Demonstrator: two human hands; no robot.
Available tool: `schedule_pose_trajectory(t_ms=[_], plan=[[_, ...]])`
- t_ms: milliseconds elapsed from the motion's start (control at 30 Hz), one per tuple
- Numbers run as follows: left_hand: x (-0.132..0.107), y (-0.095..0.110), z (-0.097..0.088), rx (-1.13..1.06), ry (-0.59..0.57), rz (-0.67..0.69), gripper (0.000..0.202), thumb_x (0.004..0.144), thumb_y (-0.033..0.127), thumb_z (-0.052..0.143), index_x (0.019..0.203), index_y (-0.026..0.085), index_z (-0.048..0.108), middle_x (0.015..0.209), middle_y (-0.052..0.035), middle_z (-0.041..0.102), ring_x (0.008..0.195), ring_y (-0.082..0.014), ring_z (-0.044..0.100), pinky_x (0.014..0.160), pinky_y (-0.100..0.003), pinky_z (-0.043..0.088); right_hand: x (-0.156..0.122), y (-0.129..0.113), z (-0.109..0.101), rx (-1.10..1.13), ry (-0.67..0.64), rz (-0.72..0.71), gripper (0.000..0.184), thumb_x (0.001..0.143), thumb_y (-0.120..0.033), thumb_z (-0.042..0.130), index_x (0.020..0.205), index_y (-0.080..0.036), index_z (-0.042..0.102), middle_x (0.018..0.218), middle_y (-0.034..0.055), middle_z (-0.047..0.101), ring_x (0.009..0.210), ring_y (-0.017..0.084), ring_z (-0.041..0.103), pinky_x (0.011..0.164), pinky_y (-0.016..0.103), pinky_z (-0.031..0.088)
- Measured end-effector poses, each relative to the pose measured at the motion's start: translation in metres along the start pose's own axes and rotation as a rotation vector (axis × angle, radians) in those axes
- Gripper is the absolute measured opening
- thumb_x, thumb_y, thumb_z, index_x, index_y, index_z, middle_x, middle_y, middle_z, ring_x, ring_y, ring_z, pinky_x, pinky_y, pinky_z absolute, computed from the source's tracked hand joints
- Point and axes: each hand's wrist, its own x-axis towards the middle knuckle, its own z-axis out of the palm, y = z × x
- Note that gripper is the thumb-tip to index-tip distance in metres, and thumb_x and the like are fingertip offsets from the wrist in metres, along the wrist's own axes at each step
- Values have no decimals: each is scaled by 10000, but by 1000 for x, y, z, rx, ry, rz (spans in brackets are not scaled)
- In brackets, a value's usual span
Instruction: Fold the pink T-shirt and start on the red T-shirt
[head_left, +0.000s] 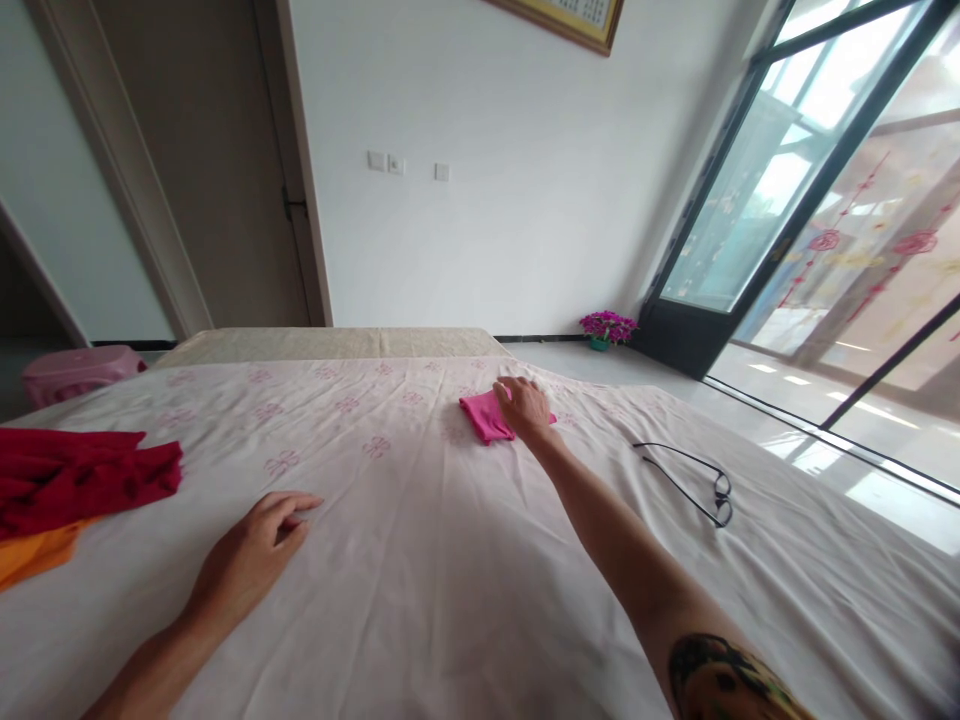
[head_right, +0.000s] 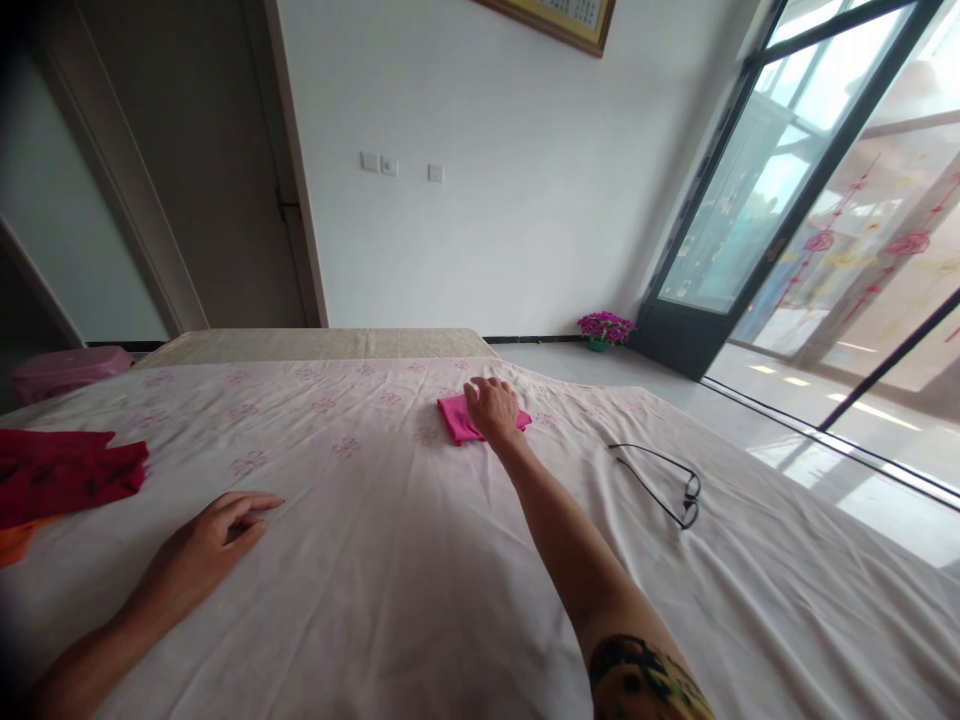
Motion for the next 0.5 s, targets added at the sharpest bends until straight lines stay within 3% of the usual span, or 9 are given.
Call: schedule_pose_trajectory(t_ms=[67, 167, 233, 333, 500], plan=[[0, 1, 0, 2, 7, 3, 326, 838, 405, 503, 1055, 266, 703, 1171, -26, 678, 913, -181, 679, 816, -269, 551, 18, -2, 1, -23, -17, 17, 532, 999, -541, 312, 1432, -289, 491, 1483, 71, 465, 1361, 310, 350, 1102, 482, 254], [1, -1, 0, 1, 21, 17, 320, 829, 412, 517, 1040, 271, 713, 1159, -22, 690, 900, -181, 682, 823, -267, 555, 27, 1, 21, -75, -182, 42, 663, 955, -646, 345, 1533, -322, 313, 1619, 61, 223, 1466, 386, 83, 1109, 672, 110], [0, -2, 1, 3, 26, 21, 316, 823, 411, 524, 1025, 269, 721, 1151, -22, 695, 882, -180, 686, 820, -266, 559, 22, 7, 38, -94, -292, 55, 707, 924, -699, 365, 1529, -339, 310, 1618, 78, 212, 1461, 418, 66, 1072, 737, 88], [0, -4, 1, 5, 25, 29, 310, 830, 402, 523, 1028, 270, 723, 1171, -19, 689, 897, -179, 691, 839, -263, 559, 10, 19, 56, -97, -341, 45, 709, 911, -715, 374, 1512, -341, 343, 1597, 96, 255, 1446, 420, 118, 1061, 756, 83], [-2, -6, 3, 8, 25, 41, 295, 843, 381, 519, 1041, 280, 713, 1195, -11, 675, 931, -173, 690, 875, -254, 550, 1, 28, 56, -113, -342, 22, 748, 891, -740, 387, 1524, -348, 318, 1606, 77, 245, 1451, 406, 122, 1077, 741, 89]])
